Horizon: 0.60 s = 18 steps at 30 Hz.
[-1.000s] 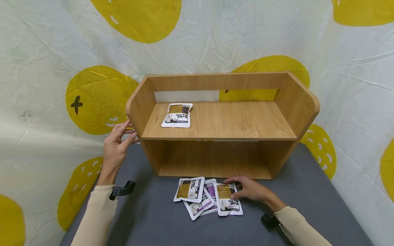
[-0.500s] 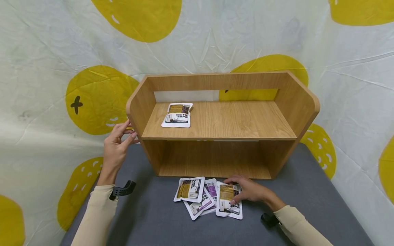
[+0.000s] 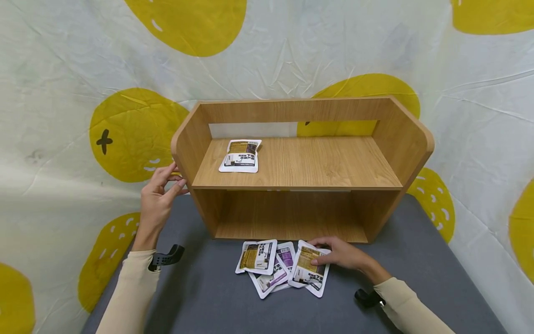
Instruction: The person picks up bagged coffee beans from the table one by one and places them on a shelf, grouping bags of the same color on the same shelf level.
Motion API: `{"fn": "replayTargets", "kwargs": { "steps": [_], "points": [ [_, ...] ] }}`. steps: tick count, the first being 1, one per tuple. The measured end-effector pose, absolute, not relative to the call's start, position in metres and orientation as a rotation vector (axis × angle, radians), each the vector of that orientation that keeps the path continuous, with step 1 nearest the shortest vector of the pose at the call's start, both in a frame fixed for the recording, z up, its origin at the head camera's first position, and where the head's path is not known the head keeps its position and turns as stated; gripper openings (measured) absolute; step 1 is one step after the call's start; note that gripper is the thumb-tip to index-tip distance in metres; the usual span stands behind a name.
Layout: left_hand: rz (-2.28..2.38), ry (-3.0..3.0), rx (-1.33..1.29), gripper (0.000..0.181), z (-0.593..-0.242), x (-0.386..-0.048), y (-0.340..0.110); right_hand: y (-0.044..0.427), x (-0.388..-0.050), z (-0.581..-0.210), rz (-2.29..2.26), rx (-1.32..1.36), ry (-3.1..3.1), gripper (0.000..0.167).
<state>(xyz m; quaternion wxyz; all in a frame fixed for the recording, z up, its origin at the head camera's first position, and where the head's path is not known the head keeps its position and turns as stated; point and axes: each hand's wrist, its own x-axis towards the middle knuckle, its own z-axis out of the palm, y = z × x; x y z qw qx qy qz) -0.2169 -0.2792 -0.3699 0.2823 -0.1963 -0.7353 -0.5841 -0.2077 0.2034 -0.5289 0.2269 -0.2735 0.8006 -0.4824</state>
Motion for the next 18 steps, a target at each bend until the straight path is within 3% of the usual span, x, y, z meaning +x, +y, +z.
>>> {"fn": "replayTargets", "kwargs": {
  "steps": [11, 18],
  "points": [
    [-1.584, -1.956, -0.543, 0.059, -0.3701, -0.2173, -0.2792, 0.2046, -0.2065, -0.5308, -1.472, -0.698, 2.266, 0.054],
    [-1.592, -1.949, -0.548, 0.059, -0.3692, -0.2174, -0.2793, 0.2082, -0.2073, -0.5315, -1.556, -0.649, 2.198, 0.037]
  ]
}}
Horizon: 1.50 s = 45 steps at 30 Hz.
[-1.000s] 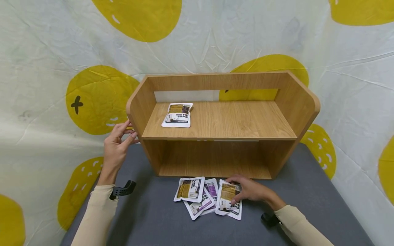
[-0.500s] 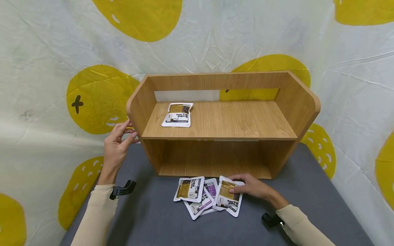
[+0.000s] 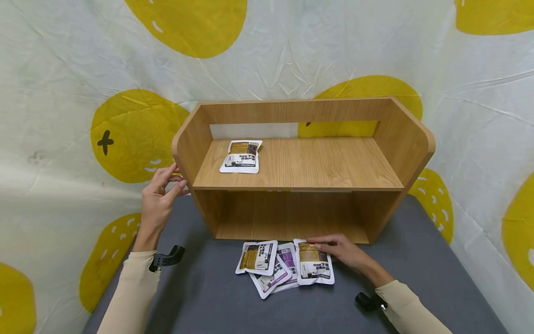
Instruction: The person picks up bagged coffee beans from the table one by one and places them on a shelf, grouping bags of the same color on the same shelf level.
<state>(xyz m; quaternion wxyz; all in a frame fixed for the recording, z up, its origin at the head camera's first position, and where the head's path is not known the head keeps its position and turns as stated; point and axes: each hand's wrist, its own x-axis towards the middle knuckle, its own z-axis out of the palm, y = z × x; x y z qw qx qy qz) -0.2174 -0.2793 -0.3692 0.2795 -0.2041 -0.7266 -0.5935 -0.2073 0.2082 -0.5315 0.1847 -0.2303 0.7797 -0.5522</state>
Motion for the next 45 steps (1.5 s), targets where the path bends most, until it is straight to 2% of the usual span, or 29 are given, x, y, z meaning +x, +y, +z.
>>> {"fn": "replayTargets", "kwargs": {
  "steps": [7, 14, 28, 37, 45],
  "points": [
    [-1.587, -1.958, -0.536, 0.058, -0.37, -0.217, -0.279, 0.209, -0.204, -0.533, -1.476, -0.606, 2.23, 0.026],
    [-1.593, -1.949, -0.55, 0.059, -0.37, -0.217, -0.28, 0.207, -0.201, -0.537, -1.461, -0.632, 2.192, 0.042],
    [-1.607, -1.943, -0.554, 0.059, -0.37, -0.217, -0.28, 0.206, -0.2, -0.539, -1.494, -0.616, 2.093, 0.037],
    [-1.587, -1.954, -0.55, 0.058, -0.37, -0.218, -0.28, 0.209, -0.199, -0.536, -1.644, -0.475, 1.83, 0.045],
    [-1.61, -1.941, -0.607, 0.06, -0.372, -0.221, -0.283, 0.208, -0.199, -0.528, -1.648, -0.489, 1.829, 0.048]
  ]
}}
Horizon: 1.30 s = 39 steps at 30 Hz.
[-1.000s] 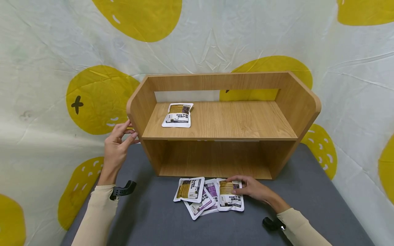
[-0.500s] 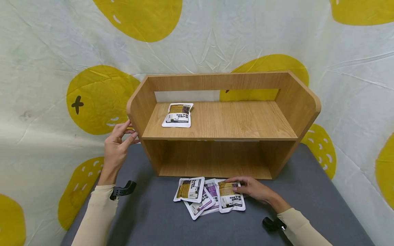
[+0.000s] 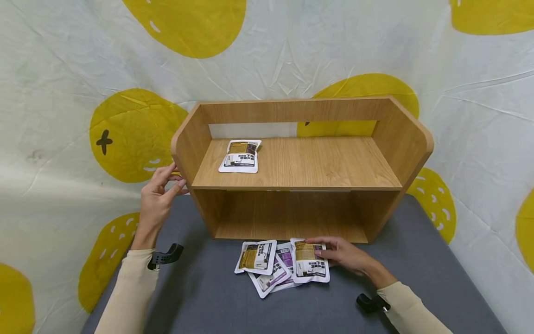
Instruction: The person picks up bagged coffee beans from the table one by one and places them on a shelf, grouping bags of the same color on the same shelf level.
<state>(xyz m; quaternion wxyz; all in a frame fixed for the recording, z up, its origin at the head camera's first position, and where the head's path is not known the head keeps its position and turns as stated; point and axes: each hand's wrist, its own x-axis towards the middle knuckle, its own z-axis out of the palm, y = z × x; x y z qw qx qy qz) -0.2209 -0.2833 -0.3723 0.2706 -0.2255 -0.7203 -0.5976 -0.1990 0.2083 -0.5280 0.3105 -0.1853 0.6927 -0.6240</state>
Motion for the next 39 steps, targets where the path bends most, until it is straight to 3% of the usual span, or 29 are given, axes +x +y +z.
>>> {"fn": "replayTargets", "kwargs": {
  "steps": [16, 39],
  "points": [
    [-1.61, -1.94, -0.623, 0.061, -0.372, -0.221, -0.283, 0.204, -0.198, -0.503, -1.683, -0.619, 1.946, 0.048],
    [-1.595, -1.954, -0.588, 0.064, -0.373, -0.22, -0.282, 0.186, -0.188, -0.432, -1.755, -0.774, 1.948, 0.043]
  ]
}}
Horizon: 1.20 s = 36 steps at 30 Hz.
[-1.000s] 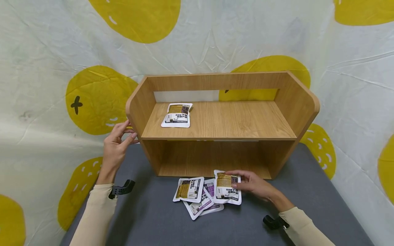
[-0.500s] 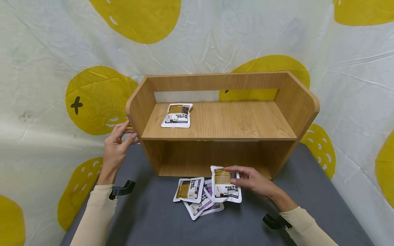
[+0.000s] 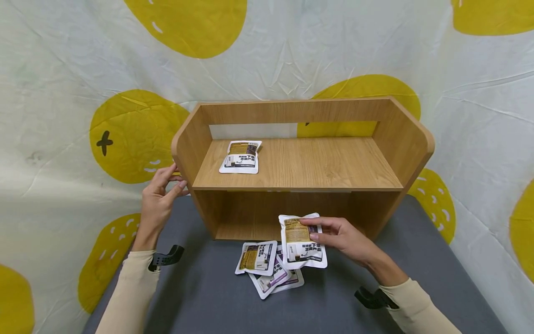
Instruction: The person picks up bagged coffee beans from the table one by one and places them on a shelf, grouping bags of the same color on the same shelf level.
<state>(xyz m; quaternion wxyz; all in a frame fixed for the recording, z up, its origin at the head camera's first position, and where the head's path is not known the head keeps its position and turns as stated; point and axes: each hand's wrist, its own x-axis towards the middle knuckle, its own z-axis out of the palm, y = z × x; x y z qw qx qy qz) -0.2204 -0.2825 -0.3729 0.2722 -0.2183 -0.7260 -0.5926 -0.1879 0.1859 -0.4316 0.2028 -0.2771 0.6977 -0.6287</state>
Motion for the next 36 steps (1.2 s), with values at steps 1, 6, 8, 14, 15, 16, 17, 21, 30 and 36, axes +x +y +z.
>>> {"fn": "replayTargets", "kwargs": {
  "steps": [1, 6, 8, 14, 15, 16, 17, 21, 30, 36],
  "points": [
    [-1.597, -1.952, -0.591, 0.064, -0.372, -0.22, -0.282, 0.185, -0.187, -0.429, -1.753, -0.774, 1.947, 0.043],
    [-1.606, -1.949, -0.594, 0.062, -0.371, -0.219, -0.281, 0.183, -0.184, -0.416, -1.748, -0.779, 1.961, 0.044],
    [-1.605, -1.952, -0.586, 0.062, -0.371, -0.219, -0.281, 0.182, -0.183, -0.411, -1.742, -0.782, 1.982, 0.044],
    [-1.613, -1.945, -0.582, 0.063, -0.371, -0.22, -0.282, 0.18, -0.181, -0.401, -1.781, -0.809, 1.955, 0.047],
    [-1.613, -1.945, -0.582, 0.063, -0.372, -0.22, -0.282, 0.18, -0.181, -0.399, -1.792, -0.814, 1.937, 0.048],
    [-1.608, -1.949, -0.579, 0.063, -0.371, -0.22, -0.282, 0.179, -0.18, -0.397, -1.798, -0.821, 1.927, 0.048],
    [-1.604, -1.952, -0.575, 0.063, -0.371, -0.219, -0.281, 0.179, -0.18, -0.395, -1.801, -0.821, 1.922, 0.048],
    [-1.594, -1.959, -0.565, 0.063, -0.371, -0.219, -0.281, 0.179, -0.182, -0.389, -1.801, -0.819, 1.95, 0.048],
    [-1.589, -1.959, -0.576, 0.062, -0.371, -0.219, -0.281, 0.178, -0.186, -0.376, -1.791, -0.8, 2.024, 0.047],
    [-1.593, -1.956, -0.58, 0.061, -0.371, -0.219, -0.281, 0.175, -0.189, -0.367, -1.798, -0.786, 2.016, 0.047]
  ]
}}
